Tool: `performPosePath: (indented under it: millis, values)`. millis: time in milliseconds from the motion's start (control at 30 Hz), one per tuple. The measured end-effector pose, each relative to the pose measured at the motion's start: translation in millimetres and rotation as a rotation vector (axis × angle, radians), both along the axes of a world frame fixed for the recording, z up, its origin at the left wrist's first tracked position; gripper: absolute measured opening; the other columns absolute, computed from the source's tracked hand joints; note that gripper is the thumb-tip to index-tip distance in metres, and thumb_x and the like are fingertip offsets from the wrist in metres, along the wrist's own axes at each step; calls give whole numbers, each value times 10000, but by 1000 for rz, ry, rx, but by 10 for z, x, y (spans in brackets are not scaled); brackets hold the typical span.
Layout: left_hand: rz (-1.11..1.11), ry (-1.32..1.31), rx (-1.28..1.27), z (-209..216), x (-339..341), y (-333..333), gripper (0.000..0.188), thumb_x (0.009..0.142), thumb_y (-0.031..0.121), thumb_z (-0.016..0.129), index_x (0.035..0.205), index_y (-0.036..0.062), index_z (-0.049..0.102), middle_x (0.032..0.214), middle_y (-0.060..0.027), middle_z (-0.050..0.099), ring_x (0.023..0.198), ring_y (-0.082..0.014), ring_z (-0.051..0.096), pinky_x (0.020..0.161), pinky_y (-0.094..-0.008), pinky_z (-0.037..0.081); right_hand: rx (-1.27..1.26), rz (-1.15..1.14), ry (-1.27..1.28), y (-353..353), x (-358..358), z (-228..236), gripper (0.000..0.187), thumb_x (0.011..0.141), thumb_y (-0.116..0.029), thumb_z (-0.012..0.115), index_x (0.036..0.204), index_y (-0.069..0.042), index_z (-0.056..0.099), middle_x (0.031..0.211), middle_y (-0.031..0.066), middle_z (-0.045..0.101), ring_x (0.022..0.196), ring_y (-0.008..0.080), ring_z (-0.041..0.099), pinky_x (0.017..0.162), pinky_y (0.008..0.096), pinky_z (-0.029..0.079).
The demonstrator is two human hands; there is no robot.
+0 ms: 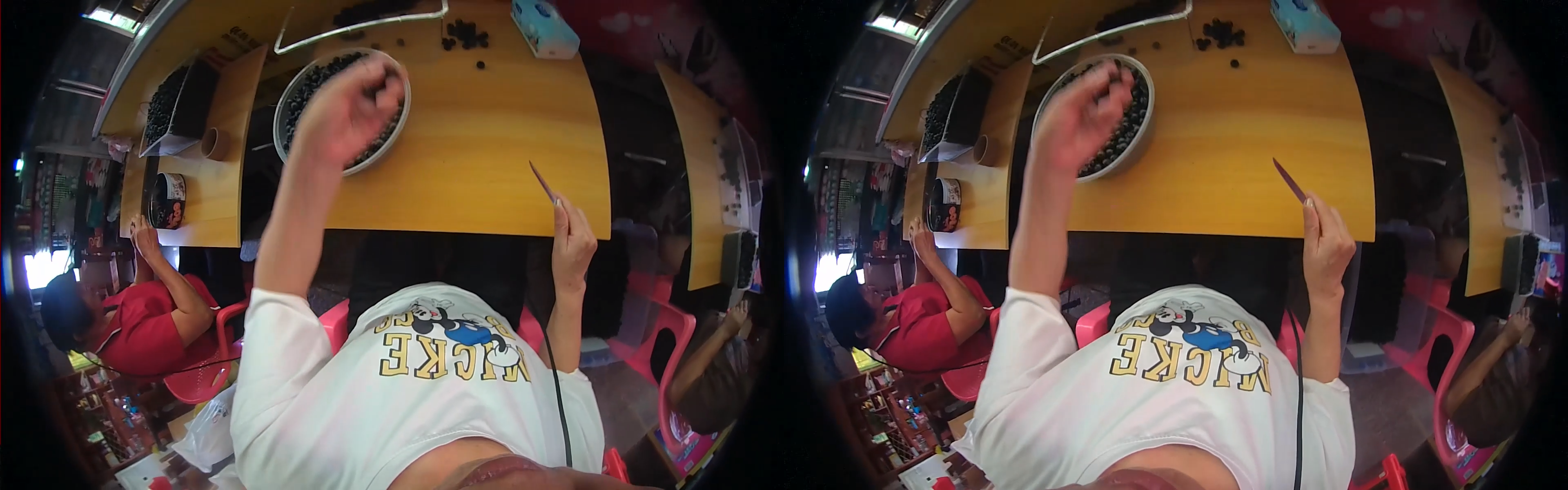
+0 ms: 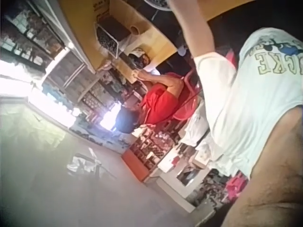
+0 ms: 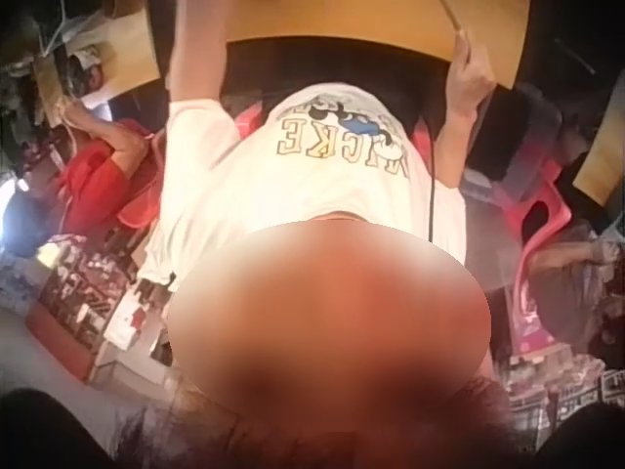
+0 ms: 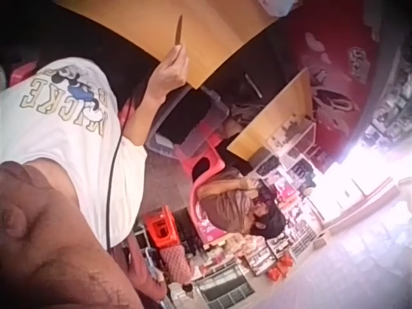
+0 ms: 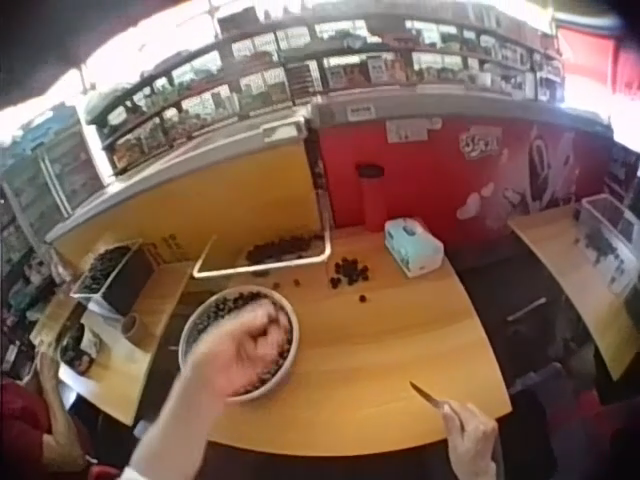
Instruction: Trimming the ends or stems of berries using a paring knife.
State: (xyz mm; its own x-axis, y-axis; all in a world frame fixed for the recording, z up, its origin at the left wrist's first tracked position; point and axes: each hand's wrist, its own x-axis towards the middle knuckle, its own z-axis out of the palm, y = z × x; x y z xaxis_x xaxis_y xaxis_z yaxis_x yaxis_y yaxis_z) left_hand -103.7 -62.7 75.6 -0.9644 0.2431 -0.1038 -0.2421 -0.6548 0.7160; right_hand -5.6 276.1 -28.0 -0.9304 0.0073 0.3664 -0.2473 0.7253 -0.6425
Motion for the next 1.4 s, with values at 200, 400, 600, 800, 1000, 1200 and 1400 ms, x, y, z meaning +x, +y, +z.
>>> performPosePath:
  millis: [200, 400, 600, 800, 1000, 1200, 1400]
  values:
    - [-116, 112, 107, 569, -1146, -777, 778, 953, 408, 477, 1506, 48, 67, 1580, -143, -31, 1452, -298, -74, 1137, -477, -62, -56, 63, 114, -111, 28, 49, 234, 943, -179, 572, 999, 27, 665, 812, 169, 649, 718, 307, 641, 633, 348, 484]
    - [229, 395, -1042, 325, -924, -453, 201, 856, 108, 641, 1013, -17, 658, 944, -82, 666, 890, -167, 626, 776, -267, 496, -30, 45, 28, -52, 52, 55, 259, 969, -174, 526, 1030, 51, 638, 844, 178, 635, 735, 289, 623, 653, 319, 470]
    - [32, 439, -1727, -260, -391, -266, 233, 772, 123, 688, 966, -7, 691, 834, -145, 698, 808, -251, 673, 754, -342, 513, -39, 67, 65, -86, 9, -45, 235, 950, -180, 560, 1007, 26, 658, 792, 162, 629, 694, 277, 622, 615, 329, 468]
    - [70, 368, -1716, -323, -294, -222, 205, 788, 114, 677, 944, -19, 672, 881, -161, 689, 842, -271, 666, 776, -348, 507, 2, 107, 41, -162, 37, 20, 243, 950, -178, 563, 1009, 40, 651, 761, 162, 609, 661, 256, 595, 591, 317, 448]
    - [125, 397, -1520, -284, -107, -281, 255, 837, 69, 631, 1075, -18, 649, 944, -139, 686, 840, -232, 667, 767, -337, 529, -7, 136, 48, -201, 49, 69, 234, 946, -165, 564, 1005, 44, 650, 759, 158, 609, 655, 249, 590, 587, 318, 442]
    - [-123, -105, 7, -217, 372, -63, 310, 920, -2, 511, 1222, -71, 522, 1006, -111, 636, 904, -161, 639, 821, -258, 562, -165, 204, -59, -245, -5, 203, 250, 953, -174, 551, 1024, 44, 650, 748, 104, 585, 657, 172, 541, 591, 279, 410]
    - [-91, -320, 290, -626, 879, 521, 188, 906, -23, 536, 1093, -43, 534, 1060, -179, 597, 931, -233, 651, 800, -265, 596, -442, 311, -259, -417, -65, 419, 267, 958, -177, 529, 1063, 33, 657, 714, 13, 525, 653, 94, 458, 604, 225, 364]
